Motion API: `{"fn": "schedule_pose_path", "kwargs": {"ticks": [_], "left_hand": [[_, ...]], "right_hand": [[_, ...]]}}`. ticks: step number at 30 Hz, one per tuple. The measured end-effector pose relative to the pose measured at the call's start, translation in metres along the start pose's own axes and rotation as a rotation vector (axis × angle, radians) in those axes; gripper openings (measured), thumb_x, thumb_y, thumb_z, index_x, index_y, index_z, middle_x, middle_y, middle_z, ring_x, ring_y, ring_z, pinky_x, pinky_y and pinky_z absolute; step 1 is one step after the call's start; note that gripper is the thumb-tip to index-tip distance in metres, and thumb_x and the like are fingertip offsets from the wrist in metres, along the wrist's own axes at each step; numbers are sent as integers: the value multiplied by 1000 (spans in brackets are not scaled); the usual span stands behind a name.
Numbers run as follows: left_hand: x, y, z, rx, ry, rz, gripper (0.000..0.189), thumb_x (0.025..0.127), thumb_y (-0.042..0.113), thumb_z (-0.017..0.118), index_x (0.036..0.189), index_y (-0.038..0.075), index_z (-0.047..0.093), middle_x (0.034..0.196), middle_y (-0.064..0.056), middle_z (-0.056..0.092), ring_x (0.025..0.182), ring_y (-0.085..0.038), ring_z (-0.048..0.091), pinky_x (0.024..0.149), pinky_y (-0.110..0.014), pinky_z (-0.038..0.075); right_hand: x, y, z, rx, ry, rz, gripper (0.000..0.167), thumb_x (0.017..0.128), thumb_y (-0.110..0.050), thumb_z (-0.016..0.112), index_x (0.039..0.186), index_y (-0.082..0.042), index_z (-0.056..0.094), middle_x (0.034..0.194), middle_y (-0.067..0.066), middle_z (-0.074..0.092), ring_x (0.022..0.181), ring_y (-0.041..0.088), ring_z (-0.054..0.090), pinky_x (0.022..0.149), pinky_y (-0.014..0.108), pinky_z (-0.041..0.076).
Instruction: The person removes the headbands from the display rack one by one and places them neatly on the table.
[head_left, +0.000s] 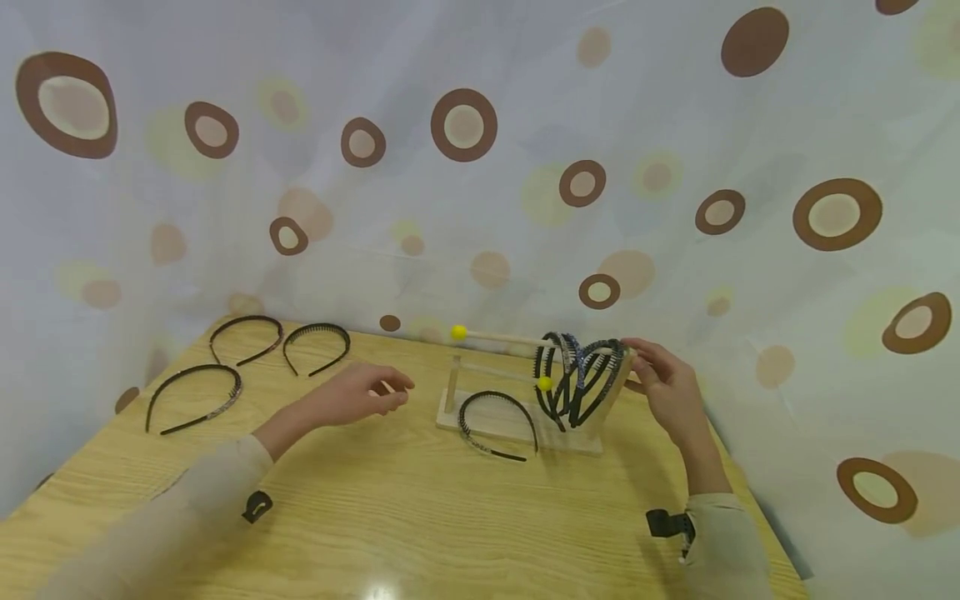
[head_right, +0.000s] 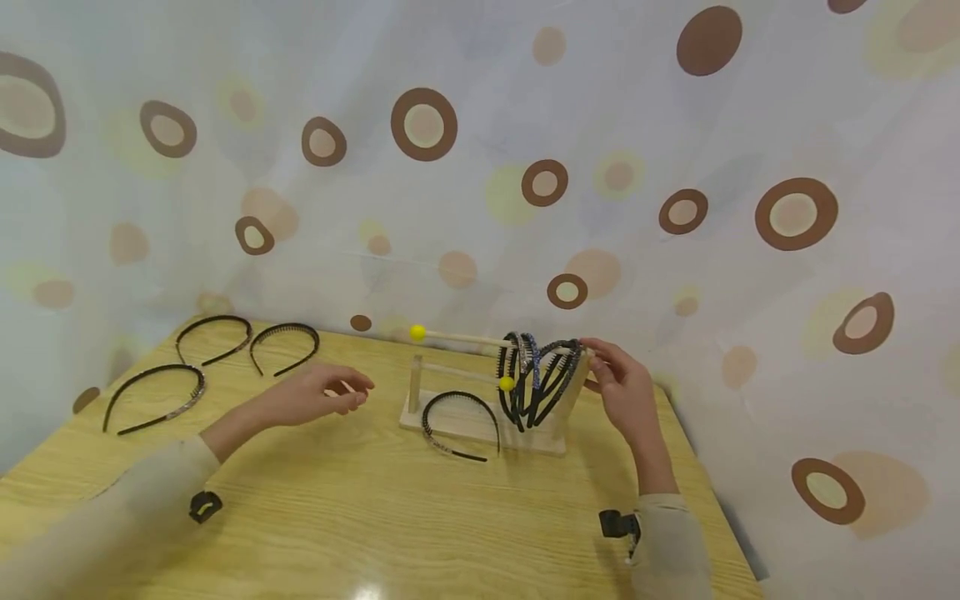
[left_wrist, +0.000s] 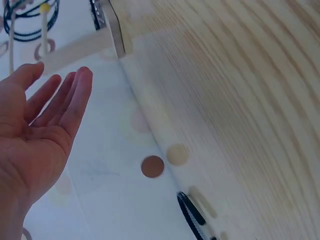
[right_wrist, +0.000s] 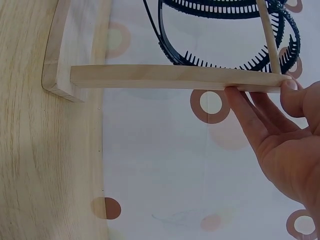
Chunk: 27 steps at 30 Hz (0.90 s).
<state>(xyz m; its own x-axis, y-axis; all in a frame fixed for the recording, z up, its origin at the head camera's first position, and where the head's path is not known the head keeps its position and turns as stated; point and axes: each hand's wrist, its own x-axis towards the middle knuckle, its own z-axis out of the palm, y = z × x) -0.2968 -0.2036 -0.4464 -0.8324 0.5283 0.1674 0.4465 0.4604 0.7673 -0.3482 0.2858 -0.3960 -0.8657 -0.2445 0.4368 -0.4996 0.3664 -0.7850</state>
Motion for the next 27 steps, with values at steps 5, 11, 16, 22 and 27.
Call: {"fn": "schedule_pose_path", "kwargs": {"ticks": [5,11,16,22,27], "left_hand": [[27,24,39,99,-56,191,32,104,19,64,135,12,63,134,-7,61,119,-18,61,98,-34,52],[56,35,77,420,-168,262,36,100,8,68,136,10,63,140,-6,55,131,-23,50,103,-33,47],[72,30,101,674,-168,283,36,95,12,75,130,16,69,128,-1,59,119,-21,56,101,-36,47],[78,38,113,781,-154,238,14,91,22,80,104,27,78,110,7,60,102,-14,56,95,-38,48],[82,44,111,831,-134,257,9,92,21,80,96,30,79,108,8,59,101,-12,56,97,-38,47]], "right_hand": [[3,1,-2,17,-8,11,39,110,-18,48,145,-4,55,141,19,49,122,21,52,87,32,56],[1,3,-2,31,-11,13,39,110,-18,48,146,-2,54,145,19,47,126,23,50,88,33,56],[-4,5,0,48,-6,23,40,109,-18,49,145,-3,54,146,19,46,126,23,50,88,33,56],[-7,4,-2,48,-7,25,39,110,-17,48,145,-2,54,145,20,48,125,29,52,88,35,56],[0,-1,-2,40,-10,10,39,109,-16,49,145,-2,54,145,21,48,127,36,51,88,36,57]]}}
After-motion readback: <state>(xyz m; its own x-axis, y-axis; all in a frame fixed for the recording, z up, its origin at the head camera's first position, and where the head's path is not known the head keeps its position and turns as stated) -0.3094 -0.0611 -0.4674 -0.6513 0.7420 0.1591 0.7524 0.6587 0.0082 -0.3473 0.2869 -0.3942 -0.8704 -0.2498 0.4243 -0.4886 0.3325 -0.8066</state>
